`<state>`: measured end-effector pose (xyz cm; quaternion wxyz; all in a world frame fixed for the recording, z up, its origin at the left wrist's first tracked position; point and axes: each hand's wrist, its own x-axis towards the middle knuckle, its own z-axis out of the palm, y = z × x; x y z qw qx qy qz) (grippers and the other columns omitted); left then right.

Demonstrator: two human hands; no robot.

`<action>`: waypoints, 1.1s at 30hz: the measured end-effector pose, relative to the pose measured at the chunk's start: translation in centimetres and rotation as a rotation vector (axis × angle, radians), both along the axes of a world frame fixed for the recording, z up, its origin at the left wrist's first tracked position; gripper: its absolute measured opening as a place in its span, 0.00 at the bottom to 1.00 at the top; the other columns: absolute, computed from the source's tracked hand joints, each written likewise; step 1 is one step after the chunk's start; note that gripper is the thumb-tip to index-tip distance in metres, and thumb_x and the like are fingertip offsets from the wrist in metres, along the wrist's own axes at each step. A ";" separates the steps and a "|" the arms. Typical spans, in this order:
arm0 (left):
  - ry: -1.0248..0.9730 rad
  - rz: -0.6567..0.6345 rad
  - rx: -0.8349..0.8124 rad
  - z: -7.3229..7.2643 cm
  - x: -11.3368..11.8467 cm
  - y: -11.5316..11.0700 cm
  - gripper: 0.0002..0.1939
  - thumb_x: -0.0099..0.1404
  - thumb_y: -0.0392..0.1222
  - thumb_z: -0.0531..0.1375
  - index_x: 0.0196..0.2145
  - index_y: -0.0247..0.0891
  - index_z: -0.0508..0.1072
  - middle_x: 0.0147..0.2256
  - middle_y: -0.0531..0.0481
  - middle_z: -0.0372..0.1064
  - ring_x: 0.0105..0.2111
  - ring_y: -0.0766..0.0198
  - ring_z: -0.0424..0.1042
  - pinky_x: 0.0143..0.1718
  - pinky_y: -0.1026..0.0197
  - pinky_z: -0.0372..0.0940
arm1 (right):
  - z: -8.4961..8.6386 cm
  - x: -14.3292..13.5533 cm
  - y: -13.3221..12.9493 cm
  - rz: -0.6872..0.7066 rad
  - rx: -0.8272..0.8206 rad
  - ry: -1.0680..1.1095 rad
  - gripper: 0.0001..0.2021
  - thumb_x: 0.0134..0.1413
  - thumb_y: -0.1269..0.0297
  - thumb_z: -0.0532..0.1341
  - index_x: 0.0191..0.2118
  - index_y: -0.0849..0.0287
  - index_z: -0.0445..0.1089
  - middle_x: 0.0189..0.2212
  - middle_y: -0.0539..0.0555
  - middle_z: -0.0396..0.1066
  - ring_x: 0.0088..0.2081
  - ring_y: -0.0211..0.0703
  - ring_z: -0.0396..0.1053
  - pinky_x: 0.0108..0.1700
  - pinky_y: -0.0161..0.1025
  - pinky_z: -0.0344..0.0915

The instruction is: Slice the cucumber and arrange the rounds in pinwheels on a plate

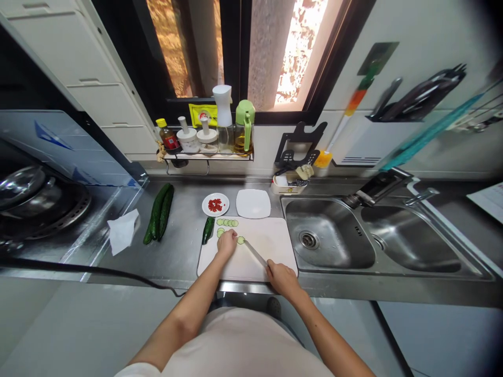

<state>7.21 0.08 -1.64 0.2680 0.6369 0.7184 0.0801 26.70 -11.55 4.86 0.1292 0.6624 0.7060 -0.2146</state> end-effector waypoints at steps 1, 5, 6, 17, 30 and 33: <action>-0.004 0.017 -0.013 -0.1 0.0 0.1 0.09 0.62 0.39 0.55 0.40 0.44 0.73 0.39 0.49 0.73 0.40 0.59 0.71 0.38 0.61 0.61 | -0.1 0.0 0.0 0.007 -0.001 -0.004 0.15 0.64 0.62 0.43 0.45 0.57 0.64 0.37 0.61 0.74 0.42 0.49 0.71 0.40 0.40 0.59; -0.005 0.056 -0.030 -0.2 0.0 0.4 0.10 0.61 0.39 0.56 0.40 0.44 0.73 0.38 0.48 0.73 0.40 0.58 0.71 0.38 0.61 0.62 | -0.3 0.1 0.0 0.024 -0.004 -0.016 0.15 0.64 0.62 0.43 0.45 0.58 0.64 0.37 0.61 0.74 0.42 0.50 0.72 0.40 0.41 0.59; -0.006 0.058 -0.029 -0.2 0.0 0.4 0.11 0.61 0.39 0.56 0.41 0.44 0.73 0.38 0.48 0.73 0.40 0.58 0.71 0.38 0.61 0.62 | -0.4 0.1 0.0 0.025 -0.004 -0.017 0.15 0.64 0.62 0.43 0.45 0.58 0.64 0.37 0.61 0.74 0.42 0.49 0.72 0.40 0.41 0.59; -0.035 0.065 -0.071 -0.4 -0.1 1.0 0.09 0.59 0.40 0.57 0.39 0.45 0.72 0.38 0.49 0.73 0.40 0.59 0.71 0.36 0.61 0.61 | -0.8 0.1 0.3 0.057 0.000 -0.018 0.14 0.64 0.63 0.44 0.47 0.58 0.63 0.38 0.62 0.74 0.43 0.49 0.72 0.41 0.41 0.60; -0.024 0.088 -0.121 -0.2 0.0 1.4 0.09 0.58 0.42 0.59 0.38 0.46 0.72 0.39 0.49 0.73 0.42 0.58 0.71 0.38 0.61 0.62 | 0.0 -0.1 1.2 0.086 -0.043 -0.009 0.14 0.63 0.65 0.45 0.47 0.59 0.64 0.38 0.62 0.73 0.43 0.51 0.71 0.40 0.41 0.60; -0.007 0.091 -0.137 -0.2 0.0 1.5 0.09 0.57 0.43 0.60 0.38 0.47 0.72 0.39 0.50 0.73 0.43 0.58 0.70 0.38 0.61 0.62 | 0.3 -0.4 1.5 0.091 -0.069 -0.016 0.14 0.62 0.66 0.45 0.48 0.59 0.64 0.39 0.62 0.73 0.44 0.49 0.71 0.40 0.40 0.60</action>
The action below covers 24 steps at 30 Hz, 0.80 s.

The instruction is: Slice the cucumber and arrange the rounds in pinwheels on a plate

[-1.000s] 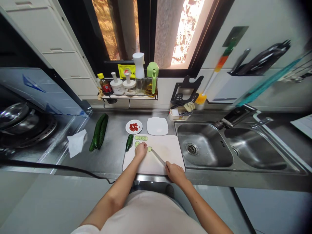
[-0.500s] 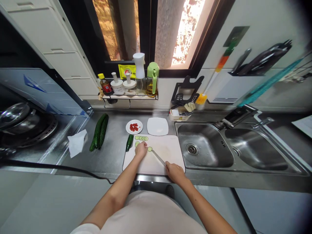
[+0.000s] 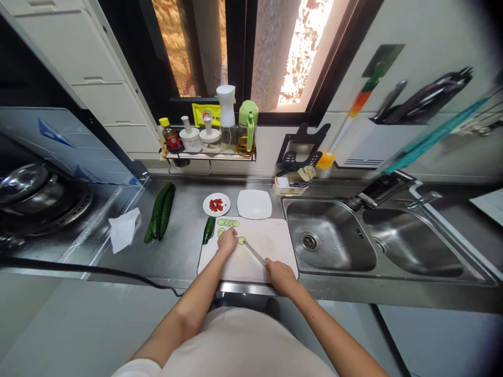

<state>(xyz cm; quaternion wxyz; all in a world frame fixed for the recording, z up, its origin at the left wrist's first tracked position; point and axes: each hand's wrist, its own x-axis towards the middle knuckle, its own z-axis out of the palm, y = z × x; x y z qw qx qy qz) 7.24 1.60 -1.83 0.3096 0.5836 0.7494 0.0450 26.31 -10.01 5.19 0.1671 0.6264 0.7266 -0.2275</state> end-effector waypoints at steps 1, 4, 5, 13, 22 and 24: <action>0.005 0.001 -0.002 0.0 0.0 0.0 0.09 0.57 0.43 0.60 0.38 0.47 0.72 0.39 0.50 0.73 0.43 0.58 0.70 0.38 0.61 0.62 | 0.1 -0.1 0.1 0.001 -0.003 -0.002 0.14 0.62 0.66 0.45 0.48 0.60 0.64 0.39 0.63 0.73 0.44 0.49 0.71 0.40 0.40 0.60; 0.008 0.003 -0.008 -0.1 0.0 0.1 0.09 0.58 0.43 0.60 0.39 0.48 0.72 0.40 0.50 0.73 0.43 0.59 0.71 0.39 0.61 0.62 | 0.1 -0.4 0.6 0.006 0.001 0.004 0.15 0.62 0.67 0.45 0.48 0.60 0.64 0.40 0.63 0.73 0.44 0.49 0.71 0.40 0.40 0.60; 0.006 0.002 -0.010 -0.1 0.0 0.1 0.09 0.58 0.43 0.59 0.39 0.48 0.71 0.40 0.50 0.73 0.43 0.59 0.71 0.39 0.62 0.62 | 0.1 -0.5 0.7 0.008 0.002 0.007 0.15 0.62 0.67 0.45 0.48 0.60 0.64 0.39 0.63 0.73 0.44 0.49 0.71 0.40 0.40 0.61; 0.015 -0.016 -0.011 -0.1 -0.1 0.2 0.10 0.58 0.43 0.59 0.39 0.47 0.71 0.40 0.49 0.73 0.43 0.59 0.70 0.39 0.61 0.62 | -0.4 -1.0 1.4 0.018 0.019 0.000 0.16 0.61 0.69 0.45 0.50 0.61 0.64 0.40 0.64 0.73 0.44 0.50 0.72 0.40 0.41 0.62; 0.001 -0.024 0.003 -0.4 -0.1 0.3 0.08 0.58 0.43 0.60 0.38 0.47 0.71 0.40 0.50 0.73 0.43 0.60 0.70 0.40 0.61 0.61 | -0.5 -1.1 1.5 0.023 0.015 -0.008 0.17 0.61 0.70 0.45 0.51 0.61 0.63 0.40 0.65 0.73 0.45 0.51 0.71 0.41 0.42 0.62; -0.004 -0.024 0.005 -0.4 -0.2 0.3 0.09 0.58 0.44 0.60 0.38 0.46 0.71 0.40 0.50 0.73 0.43 0.60 0.70 0.40 0.61 0.61 | -0.4 -1.0 1.4 0.021 0.019 -0.011 0.16 0.61 0.69 0.45 0.51 0.61 0.63 0.40 0.65 0.73 0.45 0.51 0.71 0.41 0.42 0.62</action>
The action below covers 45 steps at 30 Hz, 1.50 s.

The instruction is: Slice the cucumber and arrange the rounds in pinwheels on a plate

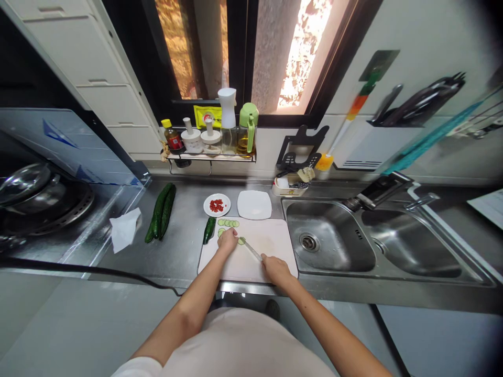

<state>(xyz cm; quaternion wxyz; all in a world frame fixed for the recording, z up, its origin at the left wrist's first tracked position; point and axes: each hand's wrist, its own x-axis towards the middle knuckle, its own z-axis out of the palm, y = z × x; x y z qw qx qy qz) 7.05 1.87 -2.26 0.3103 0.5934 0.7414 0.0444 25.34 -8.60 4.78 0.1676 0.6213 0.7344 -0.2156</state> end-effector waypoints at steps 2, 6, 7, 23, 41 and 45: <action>-0.008 0.000 0.000 0.0 0.0 0.0 0.09 0.58 0.44 0.60 0.38 0.46 0.71 0.40 0.50 0.73 0.43 0.60 0.70 0.40 0.61 0.61 | 0.1 0.2 -0.2 0.001 -0.002 0.000 0.16 0.61 0.69 0.45 0.50 0.61 0.63 0.40 0.64 0.73 0.44 0.50 0.71 0.41 0.41 0.62; -0.011 0.008 -0.002 -0.3 0.0 0.1 0.08 0.57 0.44 0.60 0.37 0.47 0.71 0.40 0.50 0.73 0.43 0.59 0.70 0.40 0.61 0.62 | 0.3 0.8 -1.0 0.004 -0.012 -0.005 0.15 0.61 0.68 0.45 0.48 0.60 0.64 0.39 0.64 0.73 0.44 0.50 0.72 0.40 0.41 0.62; -0.010 0.010 -0.004 -0.3 0.0 0.1 0.08 0.57 0.44 0.60 0.37 0.47 0.71 0.40 0.50 0.73 0.43 0.59 0.70 0.40 0.61 0.62 | 0.4 0.9 -1.1 0.002 -0.008 -0.006 0.15 0.61 0.68 0.45 0.48 0.60 0.64 0.39 0.64 0.73 0.43 0.50 0.72 0.40 0.41 0.61; 0.000 0.006 -0.010 -0.7 -0.1 0.3 0.10 0.57 0.43 0.60 0.38 0.47 0.71 0.41 0.50 0.72 0.43 0.60 0.69 0.41 0.61 0.62 | -0.1 -0.1 0.3 0.000 -0.017 -0.004 0.16 0.61 0.69 0.45 0.51 0.61 0.63 0.41 0.64 0.73 0.45 0.49 0.71 0.42 0.41 0.62; 0.004 0.025 -0.019 0.5 0.2 -0.2 0.09 0.58 0.44 0.59 0.39 0.46 0.71 0.41 0.48 0.72 0.45 0.59 0.69 0.41 0.61 0.62 | 1.1 0.6 1.4 0.074 -0.012 -0.046 0.17 0.58 0.75 0.46 0.50 0.61 0.64 0.40 0.64 0.73 0.46 0.48 0.71 0.42 0.41 0.62; 0.004 0.020 -0.020 0.8 0.3 -0.3 0.09 0.58 0.41 0.59 0.38 0.46 0.70 0.40 0.50 0.73 0.44 0.59 0.70 0.41 0.61 0.62 | 0.7 1.0 0.9 0.073 0.005 -0.043 0.17 0.59 0.74 0.46 0.50 0.61 0.64 0.39 0.64 0.74 0.45 0.48 0.72 0.42 0.40 0.62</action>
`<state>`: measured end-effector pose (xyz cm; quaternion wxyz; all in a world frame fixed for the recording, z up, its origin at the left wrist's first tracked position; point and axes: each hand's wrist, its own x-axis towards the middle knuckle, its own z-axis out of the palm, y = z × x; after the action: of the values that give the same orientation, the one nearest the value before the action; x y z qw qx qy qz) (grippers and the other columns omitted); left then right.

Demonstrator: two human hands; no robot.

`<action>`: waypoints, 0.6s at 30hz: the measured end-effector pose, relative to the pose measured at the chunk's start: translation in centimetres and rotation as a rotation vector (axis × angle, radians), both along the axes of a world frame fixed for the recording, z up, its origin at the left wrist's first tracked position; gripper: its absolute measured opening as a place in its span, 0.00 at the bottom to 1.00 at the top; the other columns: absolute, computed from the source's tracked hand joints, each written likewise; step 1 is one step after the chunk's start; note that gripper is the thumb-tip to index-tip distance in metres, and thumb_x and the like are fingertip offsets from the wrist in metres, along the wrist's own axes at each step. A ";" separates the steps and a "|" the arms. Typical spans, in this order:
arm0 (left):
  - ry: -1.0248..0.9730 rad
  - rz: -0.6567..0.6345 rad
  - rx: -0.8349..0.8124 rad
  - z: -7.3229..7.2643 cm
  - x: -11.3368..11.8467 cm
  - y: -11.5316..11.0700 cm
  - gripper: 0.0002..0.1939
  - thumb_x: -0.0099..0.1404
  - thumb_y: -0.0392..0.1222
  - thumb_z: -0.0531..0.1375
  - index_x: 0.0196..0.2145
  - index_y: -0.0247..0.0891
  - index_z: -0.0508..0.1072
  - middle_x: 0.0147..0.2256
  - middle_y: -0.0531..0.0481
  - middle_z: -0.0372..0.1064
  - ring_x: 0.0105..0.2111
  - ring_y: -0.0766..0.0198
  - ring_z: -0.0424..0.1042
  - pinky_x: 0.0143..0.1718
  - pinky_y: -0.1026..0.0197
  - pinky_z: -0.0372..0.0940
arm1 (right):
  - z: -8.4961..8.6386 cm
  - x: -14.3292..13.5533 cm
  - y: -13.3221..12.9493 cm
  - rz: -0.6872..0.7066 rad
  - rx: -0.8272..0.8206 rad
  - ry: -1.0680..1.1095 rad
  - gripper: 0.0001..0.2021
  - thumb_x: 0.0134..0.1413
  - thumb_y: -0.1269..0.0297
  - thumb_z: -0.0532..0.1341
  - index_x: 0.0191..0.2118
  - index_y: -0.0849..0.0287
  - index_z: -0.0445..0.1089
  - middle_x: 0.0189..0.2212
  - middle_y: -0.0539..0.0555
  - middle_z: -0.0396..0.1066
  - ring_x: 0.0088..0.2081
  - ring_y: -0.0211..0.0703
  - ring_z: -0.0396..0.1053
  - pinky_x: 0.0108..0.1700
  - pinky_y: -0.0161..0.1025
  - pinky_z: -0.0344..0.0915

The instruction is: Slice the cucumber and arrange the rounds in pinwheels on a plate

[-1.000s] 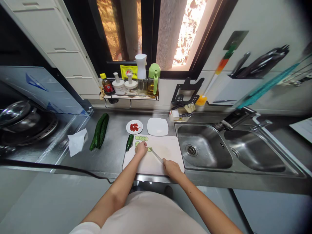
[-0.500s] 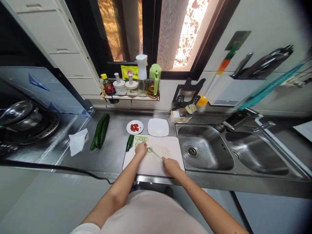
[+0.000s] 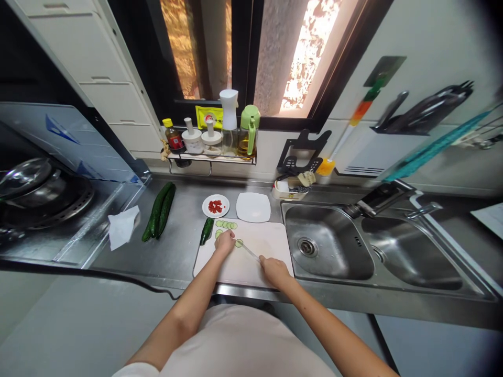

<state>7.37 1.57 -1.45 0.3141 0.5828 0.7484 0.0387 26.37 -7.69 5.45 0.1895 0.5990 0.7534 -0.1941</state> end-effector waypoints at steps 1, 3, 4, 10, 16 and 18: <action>-0.004 -0.005 0.001 0.1 0.0 -0.1 0.09 0.58 0.40 0.59 0.38 0.46 0.70 0.39 0.51 0.73 0.44 0.59 0.70 0.41 0.61 0.62 | -0.1 0.2 -0.2 0.004 0.006 0.003 0.16 0.59 0.74 0.46 0.50 0.61 0.64 0.38 0.64 0.74 0.45 0.48 0.72 0.41 0.40 0.62; -0.010 -0.016 0.005 0.2 0.0 -0.2 0.09 0.58 0.40 0.58 0.38 0.46 0.70 0.39 0.51 0.73 0.43 0.59 0.70 0.40 0.61 0.62 | -0.3 0.6 -0.5 0.012 0.013 0.009 0.16 0.59 0.74 0.46 0.49 0.61 0.64 0.37 0.64 0.74 0.44 0.49 0.72 0.40 0.40 0.62; -0.009 -0.019 0.007 0.2 0.1 -0.2 0.09 0.58 0.40 0.58 0.38 0.46 0.70 0.38 0.51 0.74 0.43 0.59 0.70 0.40 0.61 0.62 | -0.3 0.8 -0.7 0.013 0.014 0.013 0.15 0.59 0.73 0.46 0.49 0.61 0.64 0.37 0.64 0.74 0.44 0.49 0.72 0.40 0.40 0.62; 0.005 -0.024 0.008 0.4 0.1 -0.3 0.09 0.58 0.39 0.58 0.39 0.46 0.70 0.38 0.50 0.73 0.44 0.58 0.71 0.41 0.60 0.62 | -0.3 1.8 -1.5 -0.004 -0.023 0.018 0.14 0.60 0.71 0.47 0.47 0.59 0.64 0.38 0.63 0.74 0.44 0.49 0.72 0.41 0.40 0.61; -0.006 -0.044 0.024 0.5 0.1 -0.4 0.09 0.59 0.39 0.58 0.39 0.46 0.70 0.39 0.51 0.73 0.43 0.58 0.71 0.40 0.60 0.63 | -0.3 1.7 -1.5 -0.004 -0.035 0.012 0.14 0.61 0.70 0.46 0.48 0.59 0.63 0.39 0.63 0.74 0.44 0.49 0.71 0.41 0.40 0.61; -0.006 -0.052 0.030 0.6 0.1 -0.5 0.09 0.59 0.39 0.58 0.39 0.46 0.70 0.39 0.51 0.73 0.43 0.58 0.71 0.40 0.60 0.63 | -0.4 1.4 -1.4 -0.002 -0.034 0.008 0.14 0.61 0.71 0.46 0.48 0.59 0.63 0.39 0.62 0.74 0.44 0.49 0.71 0.41 0.39 0.60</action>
<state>7.44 1.04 -0.89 0.3086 0.6064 0.7315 0.0435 27.75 -9.04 5.08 0.1963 0.5958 0.7500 -0.2095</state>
